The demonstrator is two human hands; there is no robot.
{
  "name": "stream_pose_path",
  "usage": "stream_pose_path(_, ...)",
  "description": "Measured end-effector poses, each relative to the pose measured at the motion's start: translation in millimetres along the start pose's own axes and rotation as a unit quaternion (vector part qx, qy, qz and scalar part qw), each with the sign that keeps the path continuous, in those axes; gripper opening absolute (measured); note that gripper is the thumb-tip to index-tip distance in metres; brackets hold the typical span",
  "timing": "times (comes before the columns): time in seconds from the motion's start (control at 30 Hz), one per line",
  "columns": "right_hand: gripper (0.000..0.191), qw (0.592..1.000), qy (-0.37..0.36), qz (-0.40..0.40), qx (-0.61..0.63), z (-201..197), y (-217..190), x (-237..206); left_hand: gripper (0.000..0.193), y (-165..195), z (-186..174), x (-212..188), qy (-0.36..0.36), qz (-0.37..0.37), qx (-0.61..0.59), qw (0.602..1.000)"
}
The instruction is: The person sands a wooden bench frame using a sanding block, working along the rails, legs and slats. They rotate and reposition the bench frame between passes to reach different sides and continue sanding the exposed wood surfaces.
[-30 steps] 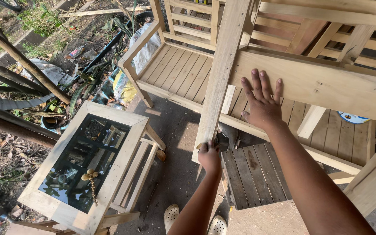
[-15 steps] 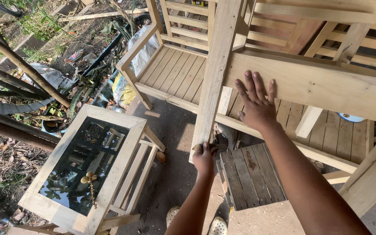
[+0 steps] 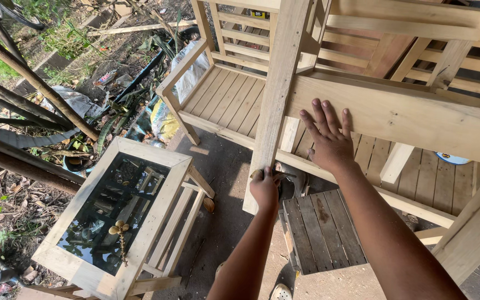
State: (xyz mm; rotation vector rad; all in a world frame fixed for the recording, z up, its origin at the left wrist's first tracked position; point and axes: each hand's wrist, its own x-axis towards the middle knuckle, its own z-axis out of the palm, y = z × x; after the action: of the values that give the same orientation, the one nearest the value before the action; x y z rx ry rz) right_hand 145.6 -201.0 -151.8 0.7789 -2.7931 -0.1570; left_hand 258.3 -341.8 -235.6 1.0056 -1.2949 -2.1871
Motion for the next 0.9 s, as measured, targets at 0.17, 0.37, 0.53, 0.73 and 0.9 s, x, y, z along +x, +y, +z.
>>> stream_pose_path(0.17,0.109,1.0,0.001,0.001,0.016,-2.8,0.8,-1.2,0.023,-11.5,-37.3,-20.6,0.068,-0.055,0.107,0.99)
stream_pose_path(0.37,0.105,0.999,-0.032,0.014,0.009,-3.3,2.8,-1.6,0.023,19.6,4.5,-3.0,0.047,-0.06,0.123,0.989)
stream_pose_path(0.53,0.1,0.997,0.008,0.005,-0.083,0.9,2.2,-2.6,0.02,51.7,51.5,13.0,-0.016,0.039,0.064,0.997)
stream_pose_path(0.73,0.087,0.998,0.054,0.015,0.032,1.0,1.2,-3.5,0.018,23.7,12.9,0.4,-0.053,0.084,0.119,0.988)
stream_pose_path(0.9,0.082,0.994,0.09,0.016,0.064,-5.1,8.7,5.2,0.019,43.8,38.8,16.3,-0.044,0.083,0.129,0.987)
